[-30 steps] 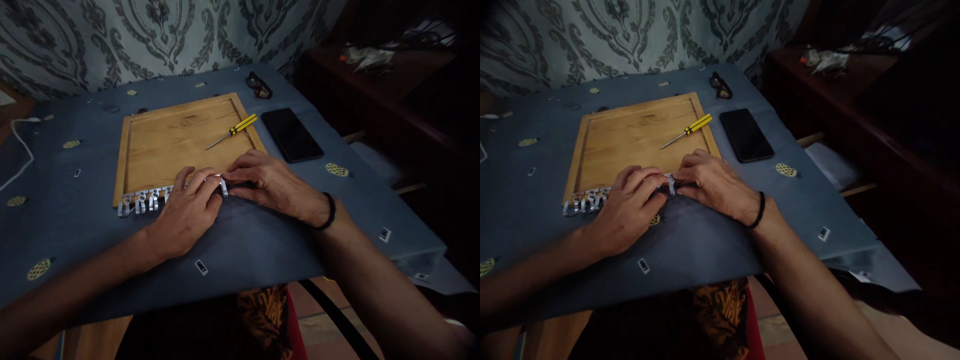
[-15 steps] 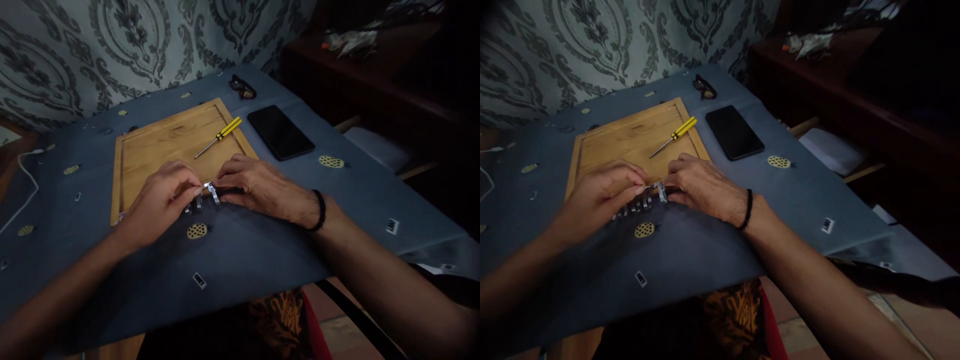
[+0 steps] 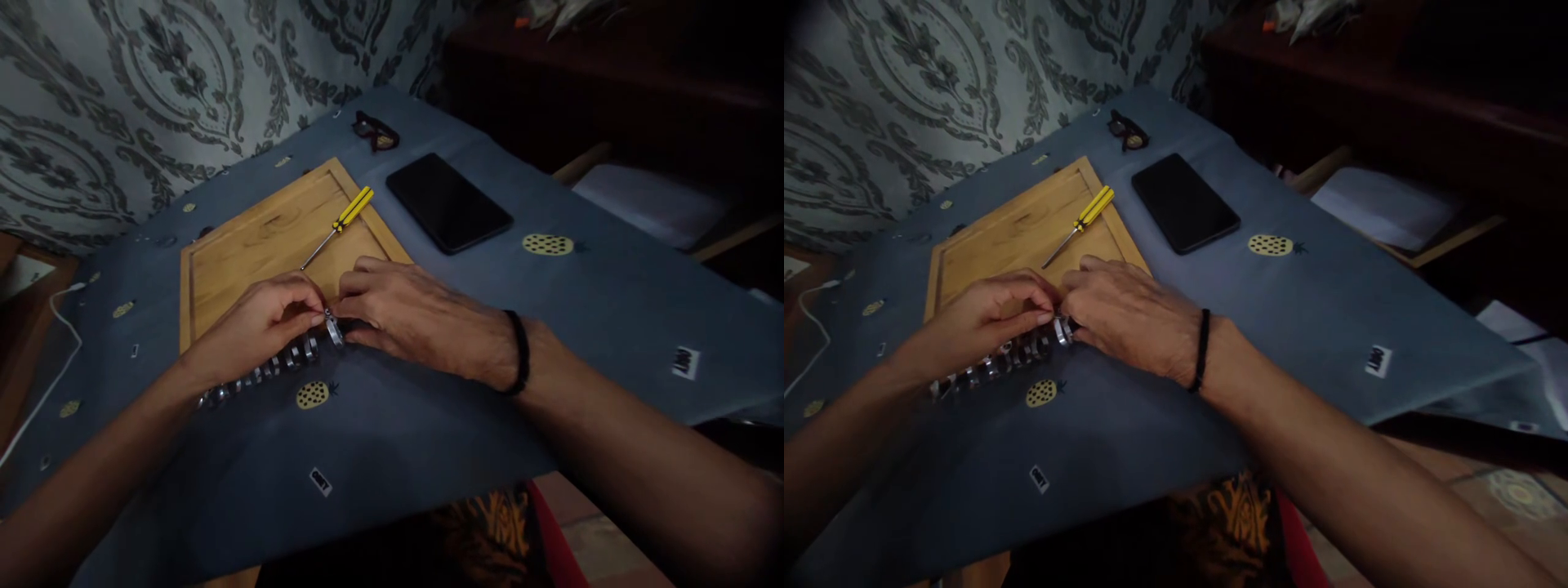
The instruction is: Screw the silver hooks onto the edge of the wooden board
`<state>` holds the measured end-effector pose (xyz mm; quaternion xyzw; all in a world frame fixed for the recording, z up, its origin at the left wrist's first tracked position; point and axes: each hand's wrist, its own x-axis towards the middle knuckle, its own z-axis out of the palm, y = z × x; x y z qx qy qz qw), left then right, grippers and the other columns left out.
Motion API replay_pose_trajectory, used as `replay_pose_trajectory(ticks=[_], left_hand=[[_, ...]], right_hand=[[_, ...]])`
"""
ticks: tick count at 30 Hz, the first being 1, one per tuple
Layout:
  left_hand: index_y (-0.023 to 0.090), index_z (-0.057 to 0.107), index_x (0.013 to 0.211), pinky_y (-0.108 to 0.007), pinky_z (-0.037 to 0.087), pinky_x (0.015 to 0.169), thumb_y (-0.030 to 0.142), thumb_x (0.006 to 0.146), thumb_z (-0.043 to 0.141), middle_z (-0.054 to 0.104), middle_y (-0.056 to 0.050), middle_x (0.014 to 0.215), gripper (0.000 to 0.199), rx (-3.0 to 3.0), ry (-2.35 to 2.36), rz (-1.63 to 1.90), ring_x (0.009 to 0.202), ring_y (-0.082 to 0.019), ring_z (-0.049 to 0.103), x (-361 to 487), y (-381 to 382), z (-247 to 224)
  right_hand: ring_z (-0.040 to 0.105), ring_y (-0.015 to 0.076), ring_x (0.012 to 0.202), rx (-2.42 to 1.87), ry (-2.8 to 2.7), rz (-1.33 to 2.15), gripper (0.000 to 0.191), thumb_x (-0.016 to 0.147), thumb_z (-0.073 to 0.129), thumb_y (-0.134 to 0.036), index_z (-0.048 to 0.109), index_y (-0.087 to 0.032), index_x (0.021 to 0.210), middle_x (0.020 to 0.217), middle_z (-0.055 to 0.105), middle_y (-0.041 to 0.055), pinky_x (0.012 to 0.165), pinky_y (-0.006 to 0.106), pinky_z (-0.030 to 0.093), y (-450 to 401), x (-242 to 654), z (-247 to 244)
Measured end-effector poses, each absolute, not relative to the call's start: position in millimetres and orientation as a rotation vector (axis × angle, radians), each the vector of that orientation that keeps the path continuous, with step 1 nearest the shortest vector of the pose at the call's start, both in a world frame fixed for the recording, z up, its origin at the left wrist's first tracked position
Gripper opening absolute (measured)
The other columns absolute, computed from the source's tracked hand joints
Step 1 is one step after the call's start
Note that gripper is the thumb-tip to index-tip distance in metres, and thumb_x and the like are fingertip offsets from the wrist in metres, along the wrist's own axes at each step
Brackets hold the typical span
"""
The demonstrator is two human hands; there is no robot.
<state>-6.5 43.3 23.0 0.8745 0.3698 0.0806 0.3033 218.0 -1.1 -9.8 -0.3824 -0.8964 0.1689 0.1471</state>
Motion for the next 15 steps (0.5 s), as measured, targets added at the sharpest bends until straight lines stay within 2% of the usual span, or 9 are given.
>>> replay_pose_trajectory(ticks=[15], left_hand=[[0.020, 0.073, 0.087, -0.037, 0.052, 0.088, 0.030, 0.093, 0.066, 0.073, -0.005, 0.097, 0.014, 2.358, 0.974, 0.199, 0.093, -0.021, 0.070, -3.5, 48.0, 18.8]], right_hand=[[0.059, 0.0268, 0.108, -1.132, -2.556, 0.500, 0.012, 0.101, 0.068, -0.017, 0.077, -0.016, 0.109, 0.106, 0.070, 0.0101, 0.087, 0.037, 0.044, -2.7, 216.6, -4.3]])
